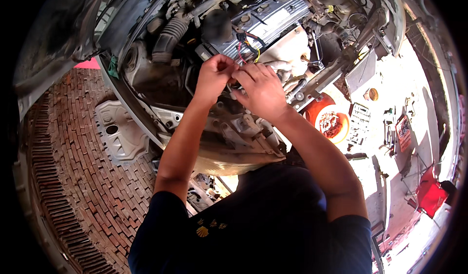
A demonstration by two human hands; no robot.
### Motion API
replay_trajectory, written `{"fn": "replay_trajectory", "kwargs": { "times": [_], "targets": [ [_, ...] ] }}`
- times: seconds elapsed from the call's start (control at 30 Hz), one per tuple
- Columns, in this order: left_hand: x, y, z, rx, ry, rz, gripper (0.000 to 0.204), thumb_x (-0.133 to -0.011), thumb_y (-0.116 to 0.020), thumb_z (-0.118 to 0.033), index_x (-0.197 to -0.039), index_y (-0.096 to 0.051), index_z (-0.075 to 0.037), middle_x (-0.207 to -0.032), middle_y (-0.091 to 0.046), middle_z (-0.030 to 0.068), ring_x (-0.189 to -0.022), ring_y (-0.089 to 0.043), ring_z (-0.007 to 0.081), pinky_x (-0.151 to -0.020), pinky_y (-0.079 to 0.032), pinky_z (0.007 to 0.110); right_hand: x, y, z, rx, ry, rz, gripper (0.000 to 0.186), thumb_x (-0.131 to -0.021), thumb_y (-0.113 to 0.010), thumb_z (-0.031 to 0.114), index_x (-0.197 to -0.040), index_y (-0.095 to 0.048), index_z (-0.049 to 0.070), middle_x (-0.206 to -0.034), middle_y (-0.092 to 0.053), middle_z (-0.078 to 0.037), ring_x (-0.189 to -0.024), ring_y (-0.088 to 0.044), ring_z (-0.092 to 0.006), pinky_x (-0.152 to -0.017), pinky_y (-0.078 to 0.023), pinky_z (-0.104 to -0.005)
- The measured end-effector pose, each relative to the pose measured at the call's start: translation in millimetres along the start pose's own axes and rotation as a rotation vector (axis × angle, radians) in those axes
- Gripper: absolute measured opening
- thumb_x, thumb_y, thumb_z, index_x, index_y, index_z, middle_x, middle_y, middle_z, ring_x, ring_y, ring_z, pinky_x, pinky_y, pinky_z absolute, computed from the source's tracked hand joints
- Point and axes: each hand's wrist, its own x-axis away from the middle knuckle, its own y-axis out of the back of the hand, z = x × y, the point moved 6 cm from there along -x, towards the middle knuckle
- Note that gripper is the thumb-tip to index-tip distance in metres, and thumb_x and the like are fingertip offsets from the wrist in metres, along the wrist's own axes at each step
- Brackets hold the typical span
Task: The person works on the car engine wiring by hand, stripping wire ends and connecting them to components.
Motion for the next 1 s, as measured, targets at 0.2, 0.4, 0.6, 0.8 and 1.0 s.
{"fn": "replay_trajectory", "kwargs": {
  "times": [0.2, 0.4, 0.6, 0.8, 1.0],
  "targets": [
    [-3, 7, 7, 0.098, 0.055, 0.032, 0.010, -0.099, -0.072, -0.010, -0.100, -0.066, -0.003, -0.094, -0.073, 0.0032, -0.080, -0.068, 0.0081, -0.064, -0.056, 0.024, 2, -13, -15, 0.037, 0.075, 0.117, 0.030, -0.080, -0.072, 0.012, -0.109, -0.071, 0.017, -0.103, -0.065, -0.004, -0.097, -0.069, -0.0263, -0.087, -0.056, -0.0405],
    [-3, 6, -2, 0.024, 0.067, 0.036, 0.005, -0.097, -0.067, 0.000, -0.100, -0.063, 0.000, -0.093, -0.072, 0.0066, -0.080, -0.068, 0.0107, -0.068, -0.055, 0.025, 6, -19, -18, 0.120, -0.031, 0.309, 0.035, -0.083, -0.074, 0.021, -0.117, -0.068, 0.018, -0.111, -0.065, -0.005, -0.099, -0.070, -0.0277, -0.082, -0.060, -0.0412],
    [-9, -9, 4, -0.058, 0.025, 0.120, 0.003, -0.097, -0.063, 0.001, -0.100, -0.063, 0.000, -0.091, -0.070, 0.0034, -0.082, -0.064, 0.0080, -0.073, -0.053, 0.025, 0, -13, -21, 0.200, -0.073, 0.259, 0.050, -0.080, -0.084, 0.040, -0.121, -0.068, 0.016, -0.122, -0.059, -0.011, -0.096, -0.070, -0.0290, -0.074, -0.060, -0.0433],
    [-16, -8, 16, -0.013, -0.089, 0.033, 0.006, -0.101, -0.065, -0.004, -0.104, -0.061, -0.002, -0.092, -0.068, 0.0018, -0.081, -0.063, 0.0083, -0.074, -0.053, 0.026, 10, -22, -33, 0.033, -0.243, 0.225, 0.042, -0.083, -0.081, 0.032, -0.116, -0.070, 0.009, -0.117, -0.065, -0.012, -0.089, -0.071, -0.0302, -0.072, -0.059, -0.0414],
    [-4, -17, 26, 0.277, -0.031, 0.118, 0.007, -0.104, -0.065, -0.009, -0.107, -0.061, -0.005, -0.096, -0.068, 0.0019, -0.084, -0.066, 0.0104, -0.080, -0.056, 0.027, 27, -25, -77, -0.665, -0.620, 0.300, 0.032, -0.094, -0.067, 0.026, -0.112, -0.069, 0.001, -0.092, -0.070, -0.014, -0.084, -0.070, -0.0218, -0.078, -0.055, -0.0363]
  ]
}}
